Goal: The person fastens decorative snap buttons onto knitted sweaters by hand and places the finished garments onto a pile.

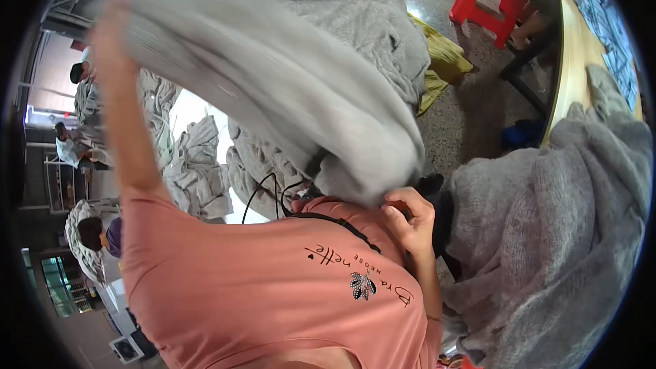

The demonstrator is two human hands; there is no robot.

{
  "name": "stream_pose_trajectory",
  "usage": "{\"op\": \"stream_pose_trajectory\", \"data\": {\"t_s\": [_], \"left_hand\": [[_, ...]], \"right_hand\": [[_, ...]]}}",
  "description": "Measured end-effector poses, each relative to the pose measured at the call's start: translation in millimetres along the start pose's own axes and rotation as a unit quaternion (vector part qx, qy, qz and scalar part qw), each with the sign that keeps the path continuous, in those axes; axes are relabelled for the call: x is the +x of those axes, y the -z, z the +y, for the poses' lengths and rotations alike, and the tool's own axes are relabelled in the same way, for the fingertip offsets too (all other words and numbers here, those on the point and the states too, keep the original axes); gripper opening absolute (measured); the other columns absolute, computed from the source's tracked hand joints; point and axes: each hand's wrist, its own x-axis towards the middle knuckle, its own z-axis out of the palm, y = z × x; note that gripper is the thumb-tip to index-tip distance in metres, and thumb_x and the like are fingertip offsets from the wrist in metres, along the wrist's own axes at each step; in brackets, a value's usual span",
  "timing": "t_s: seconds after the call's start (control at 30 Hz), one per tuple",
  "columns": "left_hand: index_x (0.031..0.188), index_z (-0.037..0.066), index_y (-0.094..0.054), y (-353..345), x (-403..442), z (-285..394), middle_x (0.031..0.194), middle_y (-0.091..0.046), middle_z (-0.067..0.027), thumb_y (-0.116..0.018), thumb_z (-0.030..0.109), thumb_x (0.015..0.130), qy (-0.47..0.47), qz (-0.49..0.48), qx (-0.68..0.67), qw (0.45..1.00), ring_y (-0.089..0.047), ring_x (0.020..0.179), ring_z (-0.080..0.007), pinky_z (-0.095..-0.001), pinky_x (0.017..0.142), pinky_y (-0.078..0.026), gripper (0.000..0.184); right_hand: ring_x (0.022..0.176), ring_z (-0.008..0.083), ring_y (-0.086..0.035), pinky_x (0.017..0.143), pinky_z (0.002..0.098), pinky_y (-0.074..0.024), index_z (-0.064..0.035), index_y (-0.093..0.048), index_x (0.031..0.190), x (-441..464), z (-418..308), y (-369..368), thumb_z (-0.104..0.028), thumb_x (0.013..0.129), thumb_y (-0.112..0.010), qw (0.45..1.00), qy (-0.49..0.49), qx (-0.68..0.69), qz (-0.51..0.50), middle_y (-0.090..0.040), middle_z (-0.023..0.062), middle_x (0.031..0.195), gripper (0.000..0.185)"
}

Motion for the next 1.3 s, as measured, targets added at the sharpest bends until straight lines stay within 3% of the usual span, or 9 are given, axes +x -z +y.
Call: {"op": "stream_pose_trajectory", "data": {"t_s": [0.17, 0.37, 0.53, 0.7, 0.8, 0.9, 1.03, 1.2, 1.3], "left_hand": [[0.098, -0.003, -0.057, 95.6, 134.2, -79.4, 0.090, -0.061, -0.0153, -0.065, 0.035, 0.072, -0.019, 0.099, 0.246, 0.964, -0.060, 0.074, -0.0234, -0.0340, 0.066, -0.049, 0.047], [0.100, -0.003, -0.055, 23.1, 140.7, -41.8, 0.092, -0.060, -0.0156, -0.063, 0.035, 0.074, -0.104, 0.030, 0.161, 0.981, -0.060, 0.077, -0.0239, -0.0347, 0.068, -0.049, 0.047], [0.102, -0.002, -0.054, -104.2, 69.9, 44.5, 0.094, -0.060, -0.0159, -0.062, 0.035, 0.076, -0.183, -0.201, -0.068, 0.960, -0.060, 0.079, -0.0243, -0.0353, 0.070, -0.049, 0.046], [0.104, 0.002, -0.055, -146.8, -48.3, 42.7, 0.103, -0.058, -0.0130, -0.064, 0.029, 0.074, -0.173, -0.543, -0.134, 0.811, -0.056, 0.093, -0.0257, -0.0367, 0.081, -0.045, 0.042], [0.114, 0.005, -0.051, -168.1, -35.8, -23.0, 0.118, -0.049, -0.0155, -0.068, 0.037, 0.068, -0.387, -0.198, 0.106, 0.894, -0.046, 0.109, -0.0306, -0.0386, 0.091, -0.036, 0.059], [0.122, 0.012, -0.044, -195.0, -20.3, -60.4, 0.129, -0.035, -0.0174, -0.070, 0.049, 0.059, -0.071, -0.235, 0.243, 0.939, -0.035, 0.116, -0.0374, -0.0465, 0.095, -0.029, 0.079], [0.126, 0.013, -0.039, -258.3, -5.2, -80.9, 0.131, -0.034, -0.0163, -0.072, 0.054, 0.051, -0.058, -0.345, 0.135, 0.927, -0.033, 0.117, -0.0407, -0.0504, 0.091, -0.034, 0.091], [0.087, -0.003, -0.061, -332.8, -140.8, -157.6, 0.094, -0.058, -0.0242, -0.058, 0.017, 0.062, 0.010, -0.502, 0.131, 0.855, -0.056, 0.090, -0.0377, -0.0419, 0.081, -0.045, 0.032], [0.114, -0.003, -0.048, -342.9, -213.8, -175.5, 0.121, -0.044, -0.0243, -0.063, 0.035, 0.066, 0.136, -0.568, 0.078, 0.808, -0.041, 0.114, -0.0362, -0.0391, 0.095, -0.036, 0.063]], "right_hand": [[0.072, 0.0133, -0.056, 0.066, 0.0243, -0.0464, 0.0040, -0.055, 0.087, 7.8, 6.6, -5.2, 0.006, 0.075, -0.055, 0.998, -0.009, 0.011, -0.065, -0.055, 0.0089, 0.084, 0.012], [0.073, 0.0100, -0.056, 0.066, 0.0221, -0.0463, 0.0037, -0.055, 0.085, 6.4, 3.2, -11.6, 0.007, 0.074, -0.055, 0.994, -0.040, -0.074, -0.066, -0.056, 0.0076, 0.083, 0.011], [0.068, 0.0089, -0.055, 0.062, 0.0210, -0.0446, 0.0031, -0.055, 0.081, -9.8, 17.6, -5.8, 0.006, 0.072, -0.057, 0.996, -0.079, -0.049, -0.015, -0.057, 0.0058, 0.076, 0.009], [0.061, 0.0105, -0.054, 0.056, 0.0231, -0.0431, 0.0026, -0.055, 0.077, -7.1, 12.9, -4.6, 0.003, 0.070, -0.059, 0.985, -0.119, -0.123, -0.013, -0.057, 0.0084, 0.071, 0.009], [0.059, 0.0119, -0.055, 0.055, 0.0242, -0.0432, 0.0032, -0.056, 0.077, -7.2, 17.4, -5.8, 0.000, 0.070, -0.060, 0.981, -0.142, -0.134, -0.005, -0.057, 0.0096, 0.067, 0.009], [0.059, 0.0115, -0.055, 0.054, 0.0244, -0.0432, 0.0035, -0.057, 0.077, -2.7, 16.9, -10.2, -0.001, 0.070, -0.060, 0.971, -0.189, -0.147, 0.007, -0.058, 0.0099, 0.066, 0.008], [0.060, 0.0144, -0.057, 0.054, 0.0260, -0.0440, 0.0031, -0.058, 0.078, 14.0, 26.5, -14.0, -0.003, 0.070, -0.061, 0.954, -0.233, -0.190, 0.006, -0.059, 0.0111, 0.067, 0.011], [0.062, 0.0246, -0.060, 0.055, 0.0301, -0.0455, 0.0011, -0.059, 0.078, 49.8, 11.4, -35.3, -0.005, 0.068, -0.062, 0.928, -0.228, -0.296, 0.000, -0.058, 0.0146, 0.071, 0.012], [0.063, 0.0273, -0.059, 0.057, 0.0318, -0.0467, 0.0015, -0.059, 0.079, 40.4, 16.8, -26.5, -0.006, 0.068, -0.063, 0.909, -0.223, -0.351, 0.010, -0.059, 0.0148, 0.072, 0.014]]}}
